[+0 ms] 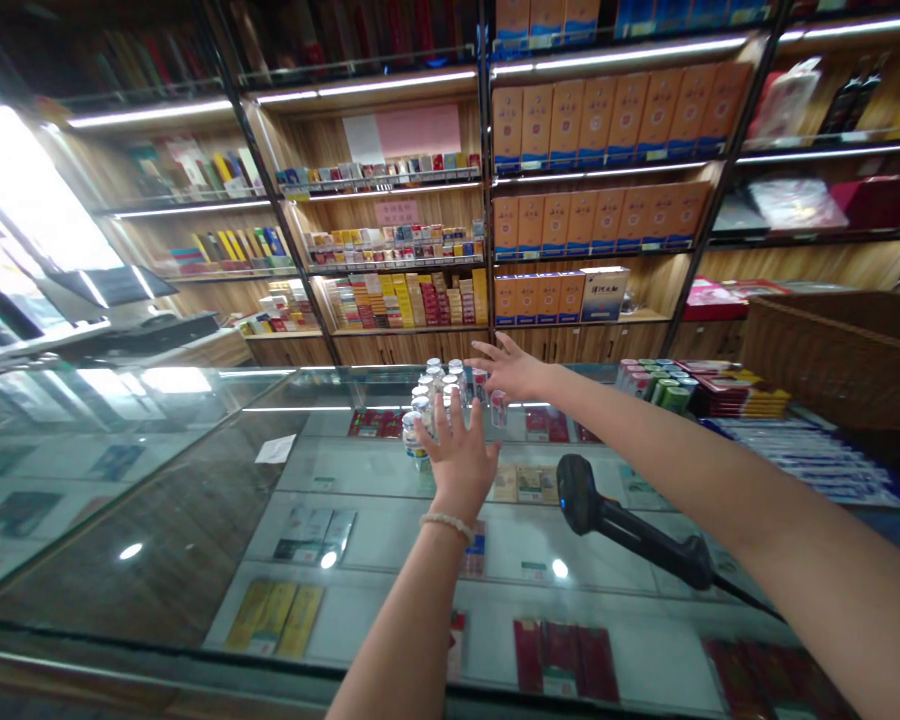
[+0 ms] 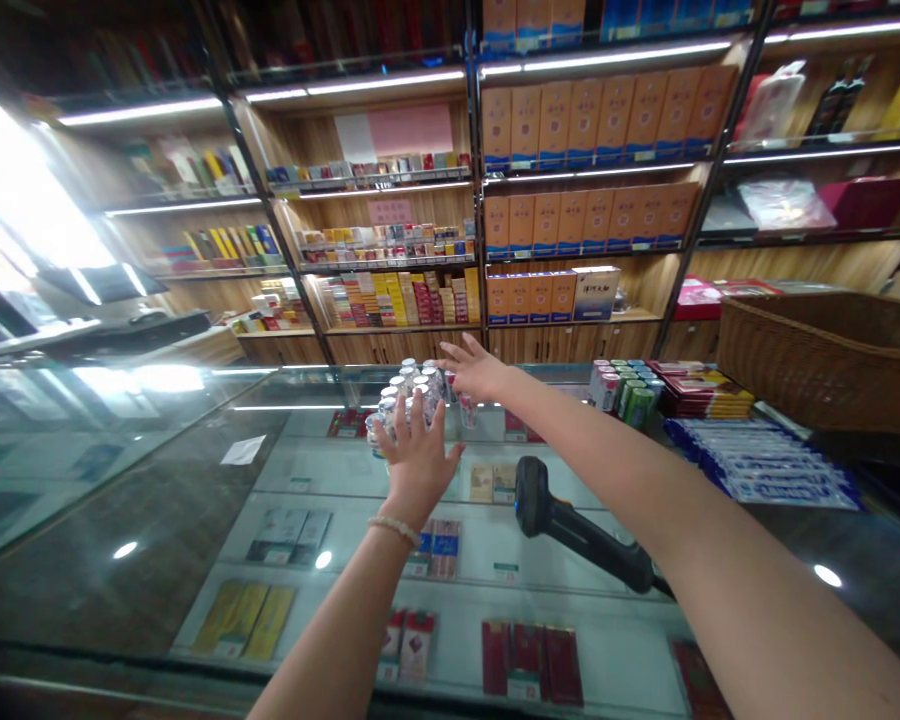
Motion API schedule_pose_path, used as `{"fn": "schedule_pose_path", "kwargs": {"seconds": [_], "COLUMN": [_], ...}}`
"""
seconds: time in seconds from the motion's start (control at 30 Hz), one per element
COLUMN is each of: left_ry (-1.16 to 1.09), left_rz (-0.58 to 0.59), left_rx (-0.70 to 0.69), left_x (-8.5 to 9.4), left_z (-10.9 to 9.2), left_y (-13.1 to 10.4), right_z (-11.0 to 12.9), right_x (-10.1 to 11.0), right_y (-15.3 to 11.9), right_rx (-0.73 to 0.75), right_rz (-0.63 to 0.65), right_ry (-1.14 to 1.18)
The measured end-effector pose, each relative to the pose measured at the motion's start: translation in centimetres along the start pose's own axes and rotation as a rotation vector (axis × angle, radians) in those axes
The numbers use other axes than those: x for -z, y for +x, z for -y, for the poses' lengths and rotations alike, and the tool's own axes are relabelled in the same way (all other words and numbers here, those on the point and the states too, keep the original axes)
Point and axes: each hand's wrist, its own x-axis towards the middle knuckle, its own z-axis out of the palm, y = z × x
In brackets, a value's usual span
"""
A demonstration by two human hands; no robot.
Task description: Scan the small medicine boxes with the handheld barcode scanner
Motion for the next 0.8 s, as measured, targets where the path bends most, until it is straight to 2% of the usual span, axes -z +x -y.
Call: {"fn": "schedule_pose_path", "kwargs": {"seconds": [0.17,0.27,0.4,0.63,0.8], "left_ry": [-0.009,-0.025,-0.069,-0.172,-0.231], "left_rz": [0.014,-0.010,-0.081,-0.226,-0.282], "left_rx": [-0.002,0.002,0.007,-0.043,-0.088], "left_x": [0.2,0.4,0.8,0.9,0.6], "left_z": [-0.2,-0.4,-0.7,-1.1,-1.6], "left_y": [0.0,0.1,0.4,0.4,0.4], "right_z": [0.9,1.0,0.5,0.2,1.0], "right_x": [0.2,0.5,1.3,2.0,1.6], "right_y": [-1.6,-3.1,-5.5,-10.2,-13.3], "right_rx": [-0.122,-0.286,-0.461,-0.591,-0.608], "right_rz": [-0.059,-0.122,-0.128,-0.138,-0.133], "right_ry": [0.034,0.122,0.286,0.494,0.607]}}
